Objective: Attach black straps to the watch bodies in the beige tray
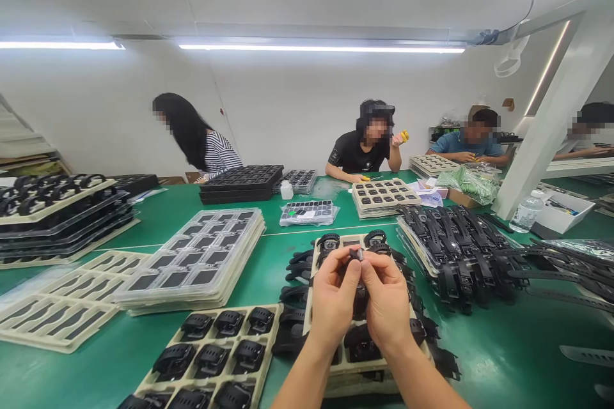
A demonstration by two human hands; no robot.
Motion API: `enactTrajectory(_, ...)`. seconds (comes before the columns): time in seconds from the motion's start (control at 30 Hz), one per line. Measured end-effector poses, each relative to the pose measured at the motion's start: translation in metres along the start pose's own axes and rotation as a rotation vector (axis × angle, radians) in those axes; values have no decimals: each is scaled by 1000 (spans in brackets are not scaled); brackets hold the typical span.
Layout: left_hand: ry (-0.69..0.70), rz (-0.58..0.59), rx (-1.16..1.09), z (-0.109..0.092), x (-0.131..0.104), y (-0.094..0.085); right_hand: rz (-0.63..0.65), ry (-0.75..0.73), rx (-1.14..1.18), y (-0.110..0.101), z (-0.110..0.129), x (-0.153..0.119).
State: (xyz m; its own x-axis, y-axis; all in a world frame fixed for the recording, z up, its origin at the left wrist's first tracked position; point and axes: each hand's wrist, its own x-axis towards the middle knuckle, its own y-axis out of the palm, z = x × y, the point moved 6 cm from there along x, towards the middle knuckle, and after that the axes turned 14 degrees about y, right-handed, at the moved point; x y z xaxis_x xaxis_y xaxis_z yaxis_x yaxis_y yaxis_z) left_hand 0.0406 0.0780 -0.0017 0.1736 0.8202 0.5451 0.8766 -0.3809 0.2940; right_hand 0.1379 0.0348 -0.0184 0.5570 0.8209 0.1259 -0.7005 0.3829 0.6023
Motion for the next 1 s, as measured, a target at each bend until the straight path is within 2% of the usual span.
enactTrajectory(0.1,-12,2,-45,-3,1,2,57,-61,-54,3,8,-1)
enactTrajectory(0.2,-117,12,-115,-2,3,2,149,3,-68,4,13,1)
enactTrajectory(0.27,-236,75,-182,0,3,5,196,120,-73,3,15,4)
enactTrajectory(0.37,-383,232,-269,3,-2,14,269,298,-194,1,19,6)
enactTrajectory(0.43,-451,317,-306,6,-5,18,288,326,-279,-1,26,8)
enactTrajectory(0.5,-492,371,-326,10,-9,21,235,272,-289,-5,36,11)
enactTrajectory(0.63,-551,489,-352,18,-18,32,27,188,-146,-22,51,19)
enactTrajectory(0.7,-595,531,-381,23,-25,39,-36,157,-116,-29,58,22)
enactTrajectory(0.83,-636,578,-501,26,-34,51,-63,142,-134,-35,63,26)
enactTrajectory(1.0,-632,583,-574,29,-36,52,-77,156,-150,-32,58,27)
